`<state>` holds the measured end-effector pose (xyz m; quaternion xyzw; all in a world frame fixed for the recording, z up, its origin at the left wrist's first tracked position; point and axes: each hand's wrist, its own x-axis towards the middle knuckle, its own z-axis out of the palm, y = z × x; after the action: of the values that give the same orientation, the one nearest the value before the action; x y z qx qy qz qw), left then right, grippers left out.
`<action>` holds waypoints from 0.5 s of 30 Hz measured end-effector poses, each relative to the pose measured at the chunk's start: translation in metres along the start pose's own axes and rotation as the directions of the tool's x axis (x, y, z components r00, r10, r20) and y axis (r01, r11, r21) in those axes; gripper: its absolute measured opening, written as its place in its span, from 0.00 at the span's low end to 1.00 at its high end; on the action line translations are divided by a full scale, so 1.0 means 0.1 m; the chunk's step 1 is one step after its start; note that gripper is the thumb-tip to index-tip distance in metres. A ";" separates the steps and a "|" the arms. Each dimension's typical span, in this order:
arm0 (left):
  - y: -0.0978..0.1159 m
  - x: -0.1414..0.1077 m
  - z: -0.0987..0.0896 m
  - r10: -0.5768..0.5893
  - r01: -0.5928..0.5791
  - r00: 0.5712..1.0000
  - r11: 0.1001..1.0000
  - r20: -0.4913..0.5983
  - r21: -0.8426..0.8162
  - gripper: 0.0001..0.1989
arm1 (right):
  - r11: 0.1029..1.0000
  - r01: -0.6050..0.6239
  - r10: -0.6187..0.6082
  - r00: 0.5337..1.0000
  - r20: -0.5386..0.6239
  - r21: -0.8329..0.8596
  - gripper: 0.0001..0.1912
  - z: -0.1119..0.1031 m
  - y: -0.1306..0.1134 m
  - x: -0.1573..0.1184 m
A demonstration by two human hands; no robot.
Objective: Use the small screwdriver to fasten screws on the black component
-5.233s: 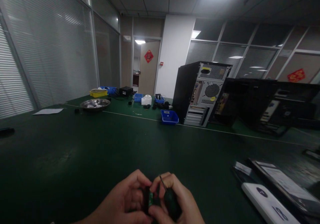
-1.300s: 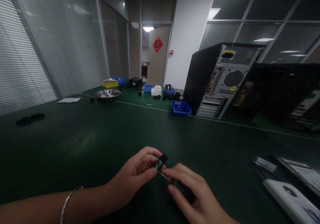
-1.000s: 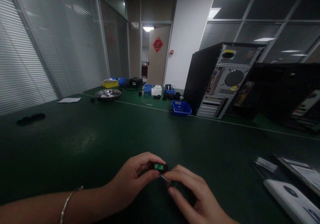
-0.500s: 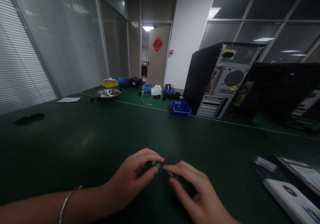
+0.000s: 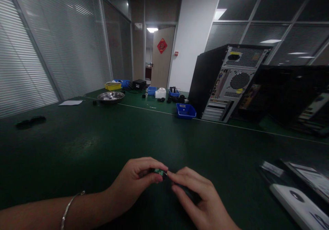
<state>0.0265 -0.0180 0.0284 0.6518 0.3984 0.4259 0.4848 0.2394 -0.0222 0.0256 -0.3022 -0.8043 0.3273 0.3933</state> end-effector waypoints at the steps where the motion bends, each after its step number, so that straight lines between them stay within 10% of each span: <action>1: 0.00 0.00 0.01 -0.015 0.015 1.000 0.999 -0.004 -0.031 0.09 | 1.000 -0.001 0.001 1.000 -0.001 0.006 0.17 0.00 0.00 0.00; 15: 0.04 0.00 0.02 -0.092 0.091 0.996 0.994 -0.008 -0.054 0.08 | 0.998 -0.033 0.036 0.997 0.065 -0.045 0.16 -0.03 -0.02 -0.01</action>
<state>0.0288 -0.0194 0.0324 0.6174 0.4189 0.4171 0.5190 0.2413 -0.0235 0.0282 -0.3137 -0.8185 0.3258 0.3542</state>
